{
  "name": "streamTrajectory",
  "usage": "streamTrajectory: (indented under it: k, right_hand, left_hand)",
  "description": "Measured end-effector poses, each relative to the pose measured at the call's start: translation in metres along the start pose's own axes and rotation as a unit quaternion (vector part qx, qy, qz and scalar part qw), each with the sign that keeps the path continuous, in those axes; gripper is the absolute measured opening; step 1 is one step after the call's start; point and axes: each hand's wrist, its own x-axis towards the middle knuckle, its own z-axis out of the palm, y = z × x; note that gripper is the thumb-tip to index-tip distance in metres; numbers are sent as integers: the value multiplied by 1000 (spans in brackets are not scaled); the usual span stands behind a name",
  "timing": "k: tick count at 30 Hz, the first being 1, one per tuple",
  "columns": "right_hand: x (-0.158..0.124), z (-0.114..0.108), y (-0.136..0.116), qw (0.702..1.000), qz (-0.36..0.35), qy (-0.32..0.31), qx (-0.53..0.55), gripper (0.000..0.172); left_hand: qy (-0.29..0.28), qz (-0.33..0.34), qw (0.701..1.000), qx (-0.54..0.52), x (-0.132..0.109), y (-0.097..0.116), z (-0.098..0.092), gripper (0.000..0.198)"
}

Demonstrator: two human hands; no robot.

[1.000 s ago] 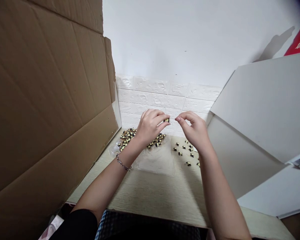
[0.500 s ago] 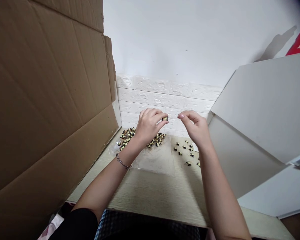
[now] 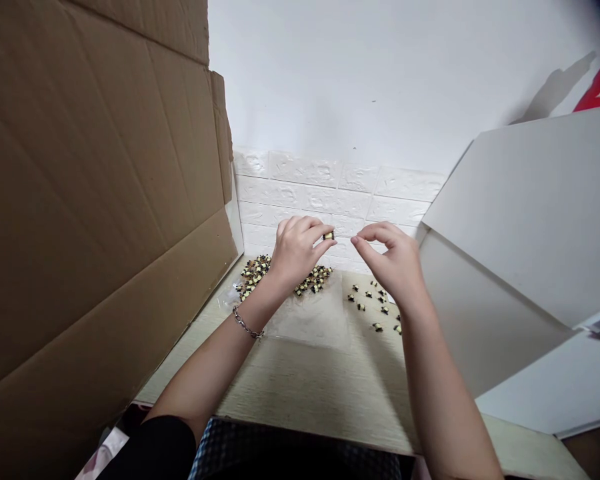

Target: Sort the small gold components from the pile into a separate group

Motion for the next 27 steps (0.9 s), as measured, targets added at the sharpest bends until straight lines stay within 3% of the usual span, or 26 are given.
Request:
streamTrajectory:
  k: [9,27]
  right_hand:
    - [2,1,2,999,-9,24,-40,11]
    - [4,19,24,991,94,-27,88,16]
  left_hand:
    - [-6,4,1000,-8,-1,2,-1,20]
    - [-4,6,999,-34,0,6,1,21]
